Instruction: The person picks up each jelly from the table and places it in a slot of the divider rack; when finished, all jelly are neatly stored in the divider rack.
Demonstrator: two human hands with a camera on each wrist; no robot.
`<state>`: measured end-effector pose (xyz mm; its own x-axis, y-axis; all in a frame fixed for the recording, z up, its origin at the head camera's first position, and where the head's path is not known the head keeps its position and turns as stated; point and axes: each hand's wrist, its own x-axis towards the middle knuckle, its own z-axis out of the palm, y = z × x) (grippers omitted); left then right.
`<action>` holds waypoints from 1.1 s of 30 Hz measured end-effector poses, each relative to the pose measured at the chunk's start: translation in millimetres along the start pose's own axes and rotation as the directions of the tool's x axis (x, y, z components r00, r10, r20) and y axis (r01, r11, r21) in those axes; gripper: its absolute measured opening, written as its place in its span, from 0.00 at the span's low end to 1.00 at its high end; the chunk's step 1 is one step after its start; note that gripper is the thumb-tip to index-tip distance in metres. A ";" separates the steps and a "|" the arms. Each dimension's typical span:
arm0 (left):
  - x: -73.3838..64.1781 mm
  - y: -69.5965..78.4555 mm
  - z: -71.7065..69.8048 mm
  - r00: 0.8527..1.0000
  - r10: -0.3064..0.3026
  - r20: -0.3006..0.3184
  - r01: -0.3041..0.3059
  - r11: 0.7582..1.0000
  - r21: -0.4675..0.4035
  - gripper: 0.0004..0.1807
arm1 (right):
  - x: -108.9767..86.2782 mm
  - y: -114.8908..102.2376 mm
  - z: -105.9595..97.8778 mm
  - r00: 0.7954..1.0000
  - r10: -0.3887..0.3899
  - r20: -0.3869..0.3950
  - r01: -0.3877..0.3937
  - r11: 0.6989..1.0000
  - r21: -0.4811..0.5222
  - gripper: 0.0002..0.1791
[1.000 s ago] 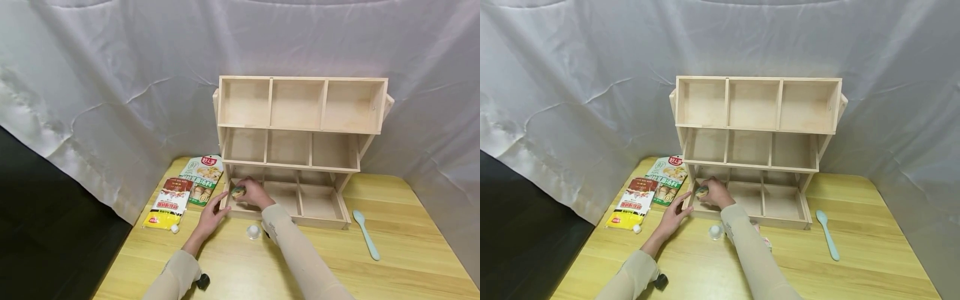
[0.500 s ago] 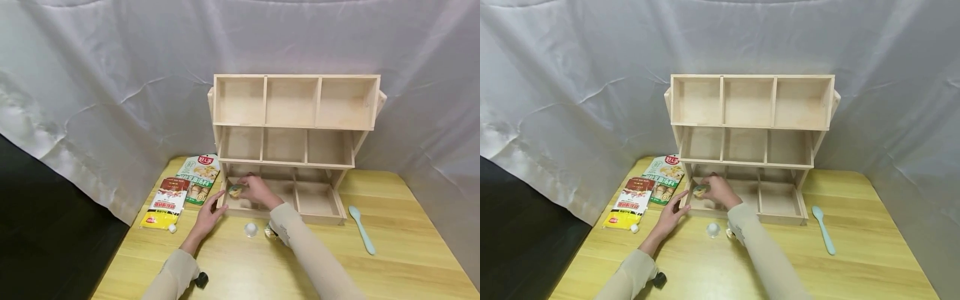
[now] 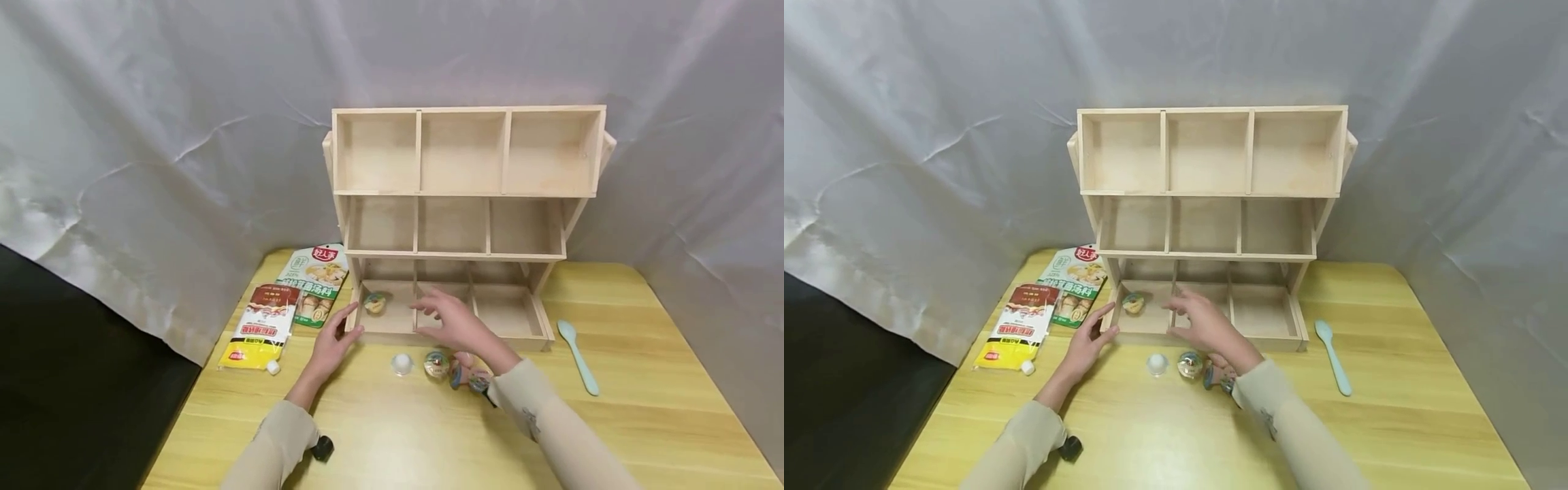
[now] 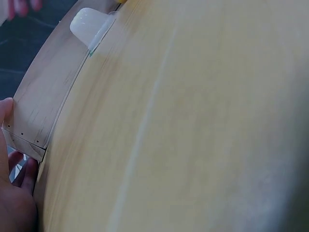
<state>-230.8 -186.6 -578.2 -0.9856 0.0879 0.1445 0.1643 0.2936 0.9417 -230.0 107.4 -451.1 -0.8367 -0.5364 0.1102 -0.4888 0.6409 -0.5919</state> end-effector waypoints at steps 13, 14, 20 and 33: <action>0.6 -1.1 -2.9 1.000 0.009 -0.012 -0.009 1.000 -0.014 0.31 | -50.3 20.4 24.7 0.995 0.079 0.057 -0.080 0.997 0.016 0.23; 1.1 -1.6 -2.3 1.000 0.010 -0.012 -0.010 1.000 -0.015 0.30 | -51.2 21.0 27.4 0.995 0.079 0.058 -0.080 0.997 0.010 0.23; 1.5 -4.0 -0.5 1.000 -0.001 -0.003 0.001 1.000 0.001 0.30 | -52.6 24.6 40.8 0.995 0.071 0.065 -0.067 0.996 -0.054 0.24; 1.5 -4.3 -1.0 1.000 -0.029 0.009 0.029 0.999 0.020 0.32 | -50.1 32.0 49.6 0.996 0.037 0.081 -0.029 0.995 -0.098 0.27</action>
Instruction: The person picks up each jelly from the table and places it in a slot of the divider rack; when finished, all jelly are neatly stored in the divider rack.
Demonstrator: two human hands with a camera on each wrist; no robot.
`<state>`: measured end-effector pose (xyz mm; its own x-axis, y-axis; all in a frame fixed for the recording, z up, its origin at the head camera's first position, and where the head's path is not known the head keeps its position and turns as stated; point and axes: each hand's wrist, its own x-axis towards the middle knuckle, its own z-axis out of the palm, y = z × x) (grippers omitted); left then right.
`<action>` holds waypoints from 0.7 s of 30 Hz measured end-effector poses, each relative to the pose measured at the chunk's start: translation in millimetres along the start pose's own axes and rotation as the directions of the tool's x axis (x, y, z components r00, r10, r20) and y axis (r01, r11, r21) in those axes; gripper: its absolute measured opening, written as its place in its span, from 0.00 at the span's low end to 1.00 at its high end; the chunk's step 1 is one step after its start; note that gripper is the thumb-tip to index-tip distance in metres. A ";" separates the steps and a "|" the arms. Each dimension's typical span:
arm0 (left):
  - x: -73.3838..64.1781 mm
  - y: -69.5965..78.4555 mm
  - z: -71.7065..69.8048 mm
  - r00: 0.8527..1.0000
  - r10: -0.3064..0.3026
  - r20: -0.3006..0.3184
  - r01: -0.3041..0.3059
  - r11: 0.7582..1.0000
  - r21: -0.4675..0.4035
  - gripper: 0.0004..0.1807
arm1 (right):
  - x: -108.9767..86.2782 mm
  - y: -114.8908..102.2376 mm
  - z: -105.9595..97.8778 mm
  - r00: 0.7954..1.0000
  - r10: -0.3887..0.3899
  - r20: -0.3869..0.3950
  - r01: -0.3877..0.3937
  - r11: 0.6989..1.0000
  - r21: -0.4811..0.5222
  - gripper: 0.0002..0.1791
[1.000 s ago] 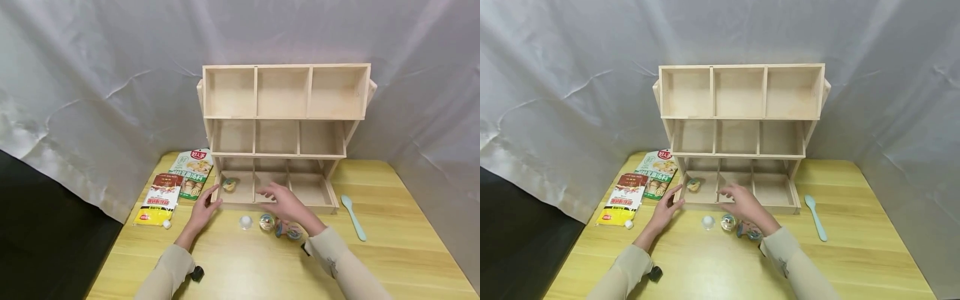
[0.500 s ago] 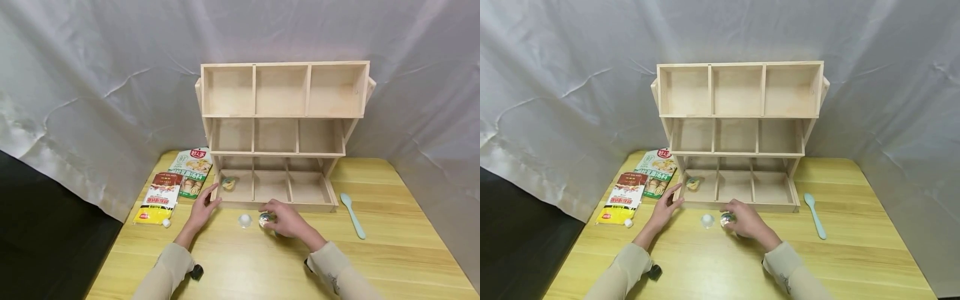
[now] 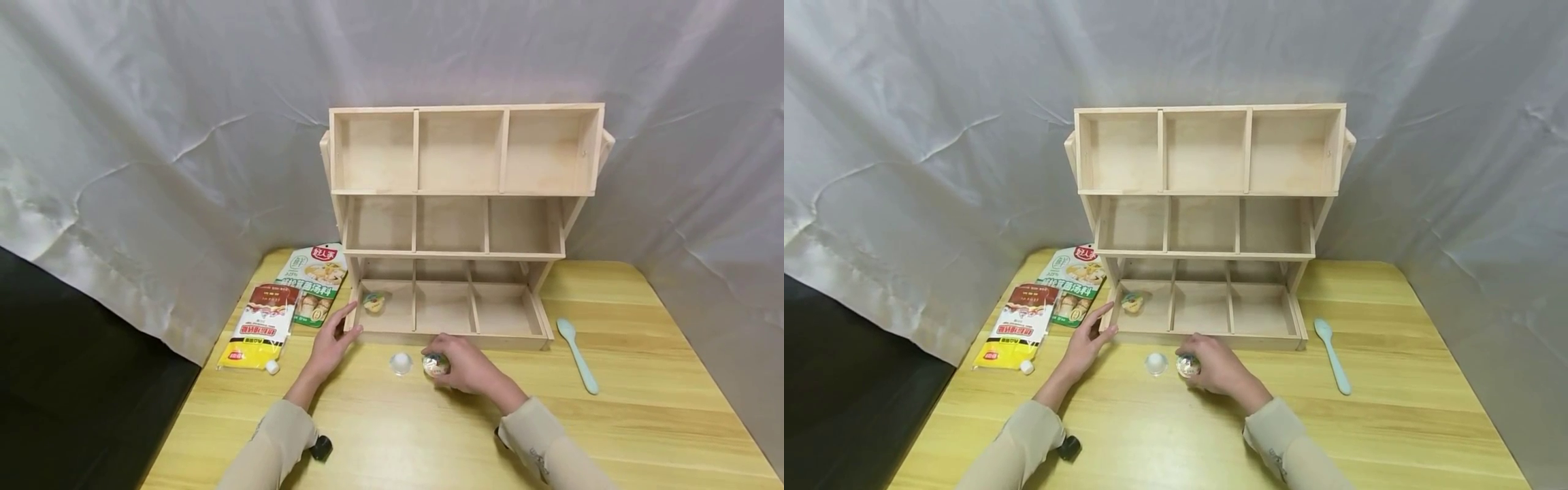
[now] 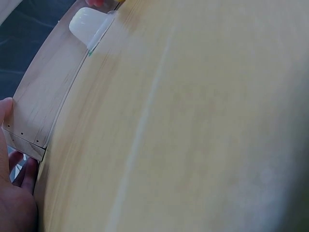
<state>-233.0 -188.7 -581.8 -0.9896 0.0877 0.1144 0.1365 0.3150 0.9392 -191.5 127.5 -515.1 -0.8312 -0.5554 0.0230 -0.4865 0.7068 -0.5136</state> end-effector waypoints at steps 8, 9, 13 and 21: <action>-1.3 0.6 1.9 1.000 0.007 -0.018 -0.008 1.000 -0.024 0.32 | -0.8 3.8 0.5 1.000 -0.014 0.002 0.014 1.000 0.021 0.28; -1.2 0.7 2.0 1.000 0.008 -0.018 -0.008 1.000 -0.029 0.32 | -0.5 4.2 0.5 1.000 -0.014 0.000 0.014 1.000 0.022 0.28; -0.9 1.2 1.9 1.000 0.006 -0.015 -0.006 1.000 -0.021 0.31 | 0.3 6.2 0.6 1.000 -0.008 -0.008 0.008 1.000 0.017 0.27; -0.7 2.2 1.2 1.000 -0.004 -0.014 0.004 1.000 -0.002 0.30 | -0.3 6.7 -3.0 1.000 0.003 -0.022 -0.002 0.999 0.035 0.28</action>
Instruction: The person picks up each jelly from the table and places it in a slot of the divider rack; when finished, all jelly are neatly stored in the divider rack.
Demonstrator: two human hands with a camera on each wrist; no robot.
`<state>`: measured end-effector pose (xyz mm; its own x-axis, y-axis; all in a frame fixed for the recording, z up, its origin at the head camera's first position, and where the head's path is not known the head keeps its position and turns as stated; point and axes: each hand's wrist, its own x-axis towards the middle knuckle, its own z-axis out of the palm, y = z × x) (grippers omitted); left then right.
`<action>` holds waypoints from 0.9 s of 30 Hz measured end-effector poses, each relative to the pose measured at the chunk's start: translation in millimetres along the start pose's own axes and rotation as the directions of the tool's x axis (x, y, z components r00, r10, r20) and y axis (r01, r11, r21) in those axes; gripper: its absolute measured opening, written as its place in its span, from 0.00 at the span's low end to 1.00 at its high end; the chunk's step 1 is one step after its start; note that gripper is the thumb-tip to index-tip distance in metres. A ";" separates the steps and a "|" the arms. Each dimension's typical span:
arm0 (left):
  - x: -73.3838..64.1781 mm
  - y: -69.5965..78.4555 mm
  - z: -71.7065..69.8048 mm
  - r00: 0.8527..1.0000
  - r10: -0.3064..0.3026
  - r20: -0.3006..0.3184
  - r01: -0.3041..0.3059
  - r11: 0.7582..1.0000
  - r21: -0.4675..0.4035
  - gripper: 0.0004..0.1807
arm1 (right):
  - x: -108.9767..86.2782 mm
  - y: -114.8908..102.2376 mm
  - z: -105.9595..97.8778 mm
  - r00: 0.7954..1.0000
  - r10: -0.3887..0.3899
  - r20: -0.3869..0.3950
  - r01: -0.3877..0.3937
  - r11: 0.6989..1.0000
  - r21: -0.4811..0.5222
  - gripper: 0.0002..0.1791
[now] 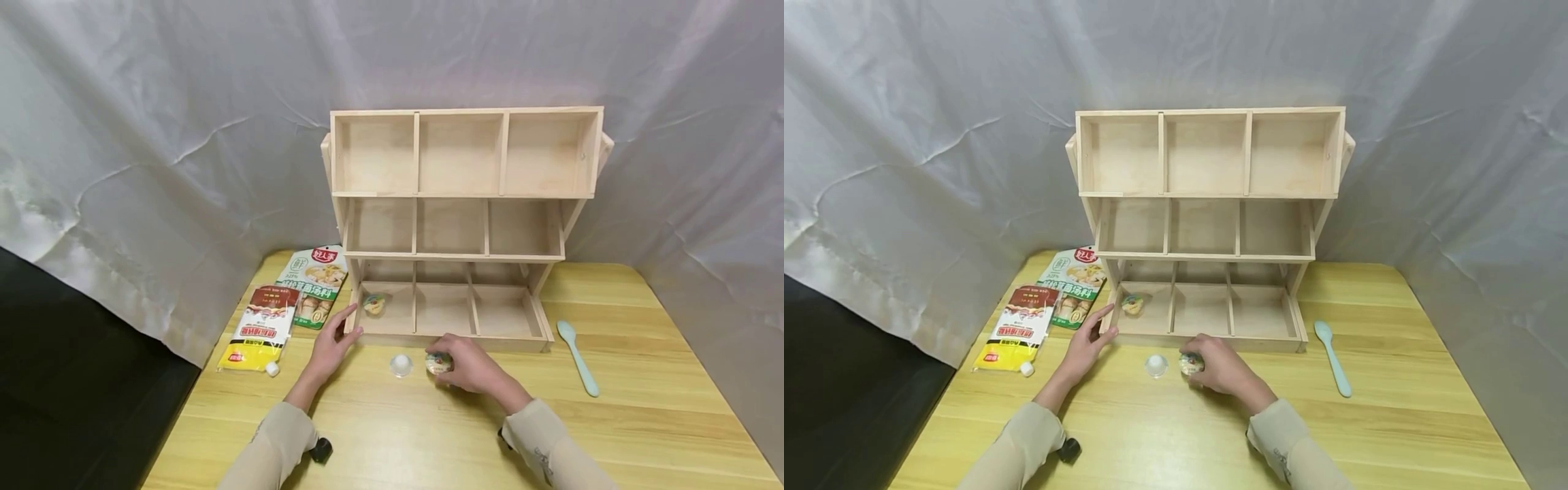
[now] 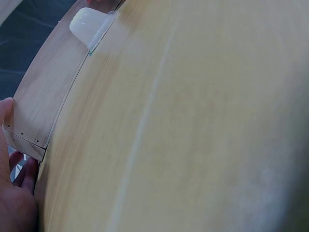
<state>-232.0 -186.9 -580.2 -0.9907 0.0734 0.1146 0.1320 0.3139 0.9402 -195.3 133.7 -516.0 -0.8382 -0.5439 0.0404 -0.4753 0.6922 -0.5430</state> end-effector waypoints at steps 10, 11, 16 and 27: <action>0.1 -2.9 0.2 1.000 0.000 0.007 -0.001 1.000 0.007 0.31 | 5.3 -8.7 -14.6 0.999 0.017 -0.031 -0.016 1.000 0.023 0.27; 0.3 -3.0 0.3 1.000 0.002 0.008 -0.002 1.000 0.008 0.31 | 6.4 -10.0 -16.6 0.999 0.025 -0.034 -0.025 1.000 0.019 0.27; -0.3 -2.2 -0.3 1.000 0.009 0.008 -0.009 1.000 0.004 0.31 | 13.6 -14.8 -25.7 0.996 0.066 -0.060 -0.063 0.997 0.048 0.29; 0.0 -2.1 -0.4 1.000 0.000 0.003 0.000 1.000 0.003 0.30 | 42.9 -23.0 -37.8 0.988 0.086 -0.130 -0.073 0.992 0.103 0.30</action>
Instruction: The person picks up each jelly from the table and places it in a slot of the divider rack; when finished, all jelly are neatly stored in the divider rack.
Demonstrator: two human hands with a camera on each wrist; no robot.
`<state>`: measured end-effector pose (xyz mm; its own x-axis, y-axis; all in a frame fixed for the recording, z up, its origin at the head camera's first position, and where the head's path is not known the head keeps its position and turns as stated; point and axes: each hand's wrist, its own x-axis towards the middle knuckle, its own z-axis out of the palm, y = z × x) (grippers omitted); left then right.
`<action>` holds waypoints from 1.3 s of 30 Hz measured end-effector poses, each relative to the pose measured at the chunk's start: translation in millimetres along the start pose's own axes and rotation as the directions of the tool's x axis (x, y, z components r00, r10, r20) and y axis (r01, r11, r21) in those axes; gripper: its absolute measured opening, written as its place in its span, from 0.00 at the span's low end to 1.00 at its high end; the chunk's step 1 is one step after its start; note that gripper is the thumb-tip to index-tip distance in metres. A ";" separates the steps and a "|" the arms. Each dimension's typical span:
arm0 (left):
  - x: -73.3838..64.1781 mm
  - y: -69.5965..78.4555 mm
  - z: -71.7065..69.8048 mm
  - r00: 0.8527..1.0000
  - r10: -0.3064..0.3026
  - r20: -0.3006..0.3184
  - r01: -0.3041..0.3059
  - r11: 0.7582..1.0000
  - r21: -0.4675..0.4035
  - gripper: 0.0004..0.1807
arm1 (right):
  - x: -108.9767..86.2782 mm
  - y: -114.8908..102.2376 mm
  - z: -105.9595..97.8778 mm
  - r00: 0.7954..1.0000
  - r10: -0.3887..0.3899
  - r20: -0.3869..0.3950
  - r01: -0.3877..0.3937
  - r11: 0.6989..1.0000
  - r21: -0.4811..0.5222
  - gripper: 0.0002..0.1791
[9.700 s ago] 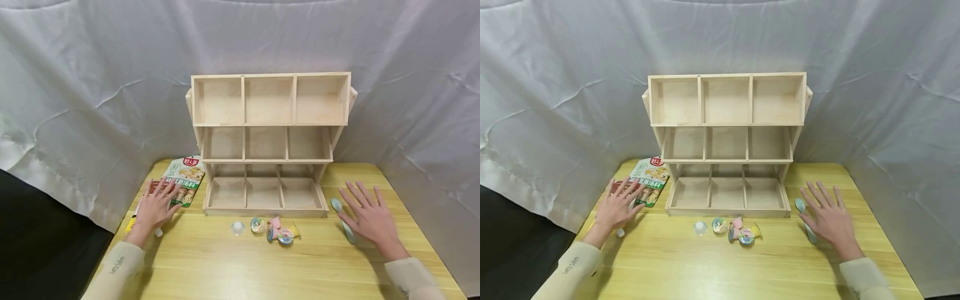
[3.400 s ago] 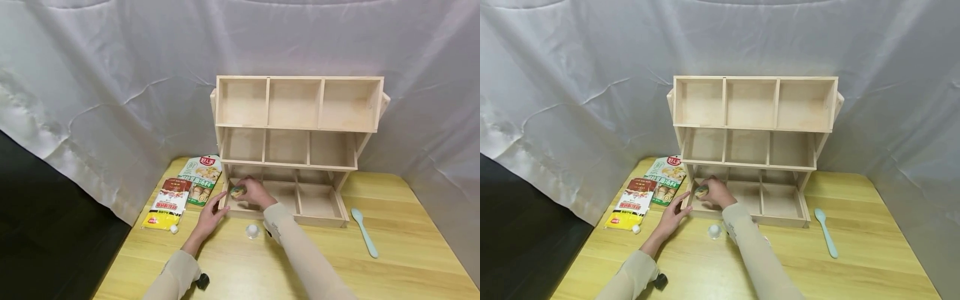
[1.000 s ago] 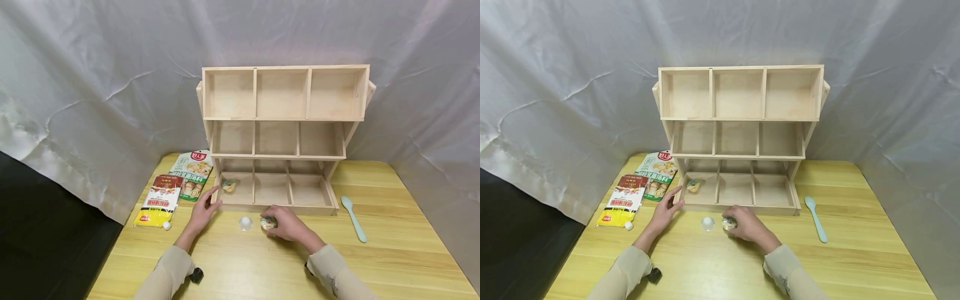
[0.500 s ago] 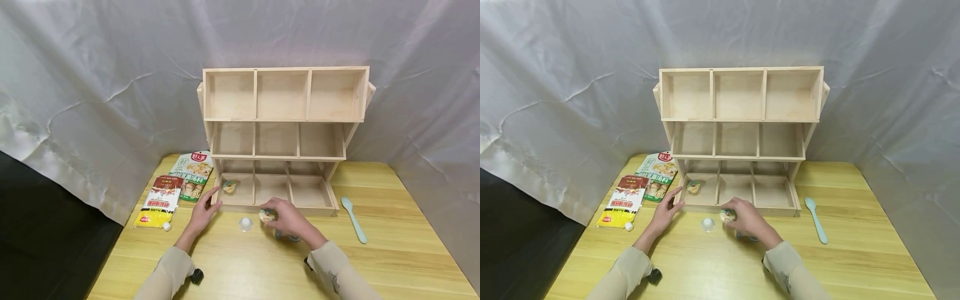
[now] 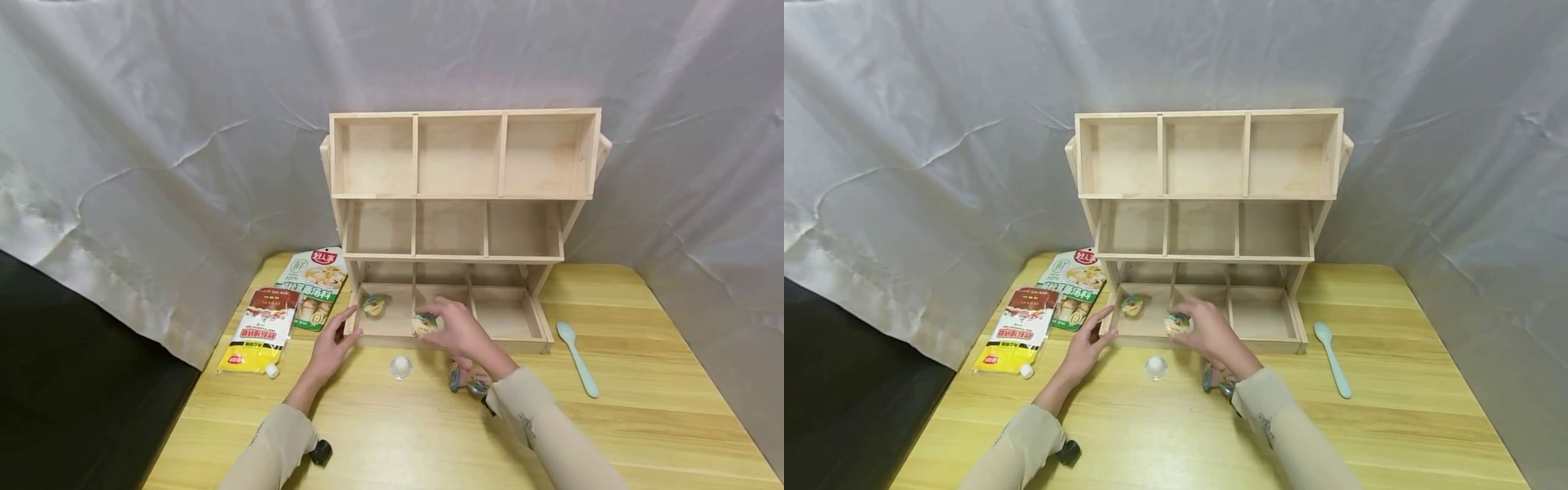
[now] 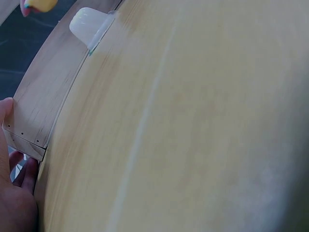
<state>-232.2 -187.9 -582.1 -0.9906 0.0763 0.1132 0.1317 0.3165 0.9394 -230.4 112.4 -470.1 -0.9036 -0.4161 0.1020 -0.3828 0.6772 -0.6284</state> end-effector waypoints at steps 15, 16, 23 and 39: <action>-0.2 1.7 0.2 1.000 -0.002 0.001 0.002 1.000 0.009 0.31 | 41.0 -2.4 27.7 0.998 -0.039 -0.059 0.033 0.994 -0.100 0.30; -0.3 1.4 0.1 1.000 -0.002 0.003 0.002 1.000 0.009 0.31 | 43.1 -1.4 29.0 0.998 -0.038 -0.059 0.031 0.993 -0.111 0.30; -0.7 0.2 -0.6 1.000 0.002 0.006 -0.002 1.000 0.006 0.31 | 54.5 1.9 35.7 0.999 -0.006 -0.045 0.000 0.992 -0.129 0.29; 0.3 -0.9 1.0 1.000 -0.002 -0.001 0.002 1.000 -0.006 0.31 | 63.4 2.9 51.8 0.999 -0.020 -0.045 0.013 0.987 -0.157 0.30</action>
<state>-232.6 -187.2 -583.3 -0.9909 0.0749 0.1120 0.1299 0.3112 0.9414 -278.9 56.5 -505.4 -0.9034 -0.4020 0.1494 -0.4200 0.7587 -0.4979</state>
